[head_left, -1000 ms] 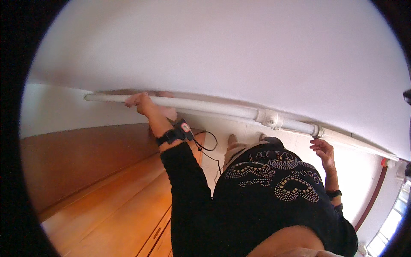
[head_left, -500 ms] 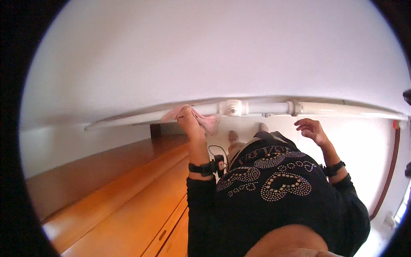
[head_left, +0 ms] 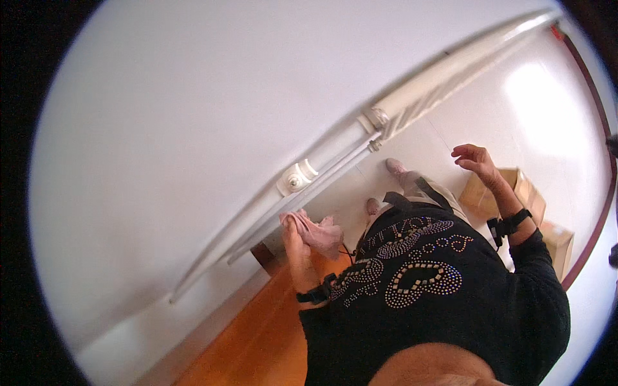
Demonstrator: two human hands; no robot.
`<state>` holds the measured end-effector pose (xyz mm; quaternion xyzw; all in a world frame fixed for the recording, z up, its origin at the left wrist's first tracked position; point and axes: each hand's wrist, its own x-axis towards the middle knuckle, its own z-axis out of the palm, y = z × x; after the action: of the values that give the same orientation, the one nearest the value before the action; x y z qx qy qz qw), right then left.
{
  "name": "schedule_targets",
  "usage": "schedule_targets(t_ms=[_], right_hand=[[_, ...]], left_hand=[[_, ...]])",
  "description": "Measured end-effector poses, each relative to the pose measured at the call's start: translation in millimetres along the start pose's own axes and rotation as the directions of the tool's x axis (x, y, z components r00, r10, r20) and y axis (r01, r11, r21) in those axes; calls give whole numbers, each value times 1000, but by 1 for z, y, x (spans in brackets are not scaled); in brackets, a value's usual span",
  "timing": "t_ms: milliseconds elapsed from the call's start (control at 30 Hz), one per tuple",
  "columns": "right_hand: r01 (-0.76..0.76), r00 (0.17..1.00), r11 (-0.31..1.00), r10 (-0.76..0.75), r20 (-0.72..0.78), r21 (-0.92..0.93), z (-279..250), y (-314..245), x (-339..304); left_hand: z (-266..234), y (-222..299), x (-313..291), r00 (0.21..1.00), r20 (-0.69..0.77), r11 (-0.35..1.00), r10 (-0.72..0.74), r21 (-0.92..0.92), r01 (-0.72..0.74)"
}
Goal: The person wipes the window frame and sill with a cloth, then wipes a wall-mounted radiator. Afterwards, the person lifts and rearranges several large white bundles on the floor.
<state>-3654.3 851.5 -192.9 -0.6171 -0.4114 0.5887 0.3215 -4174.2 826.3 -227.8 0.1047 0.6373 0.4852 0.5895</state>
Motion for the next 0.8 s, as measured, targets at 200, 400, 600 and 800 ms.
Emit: schedule_targets(t_ms=[200, 400, 600, 800], right_hand=[[-227, 973, 974, 226, -52, -17, 27, 94, -118], [-197, 966, 977, 178, -188, -85, 16, 89, -149], [358, 932, 933, -359, -40, -45, 5, 36, -97], [281, 936, 953, -246, -251, 116, 14, 38, -35]], left_hand=[[6, -32, 34, 968, 110, 974, -228, 11, 228], [140, -33, -7, 803, 556, 867, -217, 488, -104], [295, -58, -75, 590, 757, 899, -281, 423, -115], [369, -74, -100, 417, 872, 530, -259, 489, -693]])
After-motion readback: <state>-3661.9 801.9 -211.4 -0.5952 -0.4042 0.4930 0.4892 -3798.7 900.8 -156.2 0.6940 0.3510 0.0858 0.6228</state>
